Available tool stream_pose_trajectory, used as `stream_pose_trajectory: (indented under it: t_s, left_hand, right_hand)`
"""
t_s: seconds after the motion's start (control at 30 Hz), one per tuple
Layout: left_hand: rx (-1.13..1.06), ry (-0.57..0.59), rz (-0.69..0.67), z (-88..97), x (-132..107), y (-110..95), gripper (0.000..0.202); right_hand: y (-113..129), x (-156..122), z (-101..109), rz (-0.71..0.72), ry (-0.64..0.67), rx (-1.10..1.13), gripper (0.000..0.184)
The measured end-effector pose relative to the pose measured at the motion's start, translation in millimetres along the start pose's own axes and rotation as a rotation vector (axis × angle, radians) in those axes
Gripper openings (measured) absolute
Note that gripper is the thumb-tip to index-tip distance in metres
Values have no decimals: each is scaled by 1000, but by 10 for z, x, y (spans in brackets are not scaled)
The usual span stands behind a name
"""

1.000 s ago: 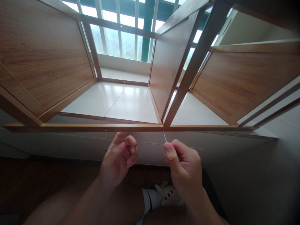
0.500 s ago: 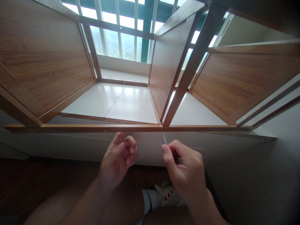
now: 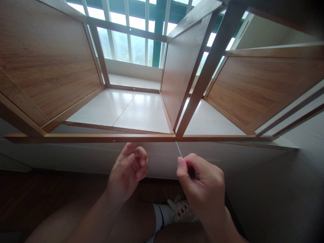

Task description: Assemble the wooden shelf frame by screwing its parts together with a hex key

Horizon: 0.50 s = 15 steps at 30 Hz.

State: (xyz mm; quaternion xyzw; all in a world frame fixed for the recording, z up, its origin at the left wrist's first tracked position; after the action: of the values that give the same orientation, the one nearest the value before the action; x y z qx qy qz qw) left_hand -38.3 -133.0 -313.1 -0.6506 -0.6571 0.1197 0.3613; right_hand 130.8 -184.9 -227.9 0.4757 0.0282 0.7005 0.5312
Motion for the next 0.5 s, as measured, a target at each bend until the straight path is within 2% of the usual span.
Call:
stream_pose_trajectory:
  t_s: [0.5]
  left_hand:
    - [8,-14,4,-6,-1,0,27]
  right_hand:
    - [-14,20,-88,40,21,12,29]
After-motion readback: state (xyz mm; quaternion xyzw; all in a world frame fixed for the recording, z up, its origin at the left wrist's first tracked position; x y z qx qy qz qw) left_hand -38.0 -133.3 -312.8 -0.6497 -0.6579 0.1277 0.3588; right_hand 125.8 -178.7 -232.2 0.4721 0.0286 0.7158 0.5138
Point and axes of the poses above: each hand's wrist, its own x-axis towards the middle knuckle, its own z-axis out of the back of the hand, y = z × x, the point moved 8 cm from there along x, towards the middle knuckle, and after that the axes turned 6 degrees about -z, right-handed, at the moved point
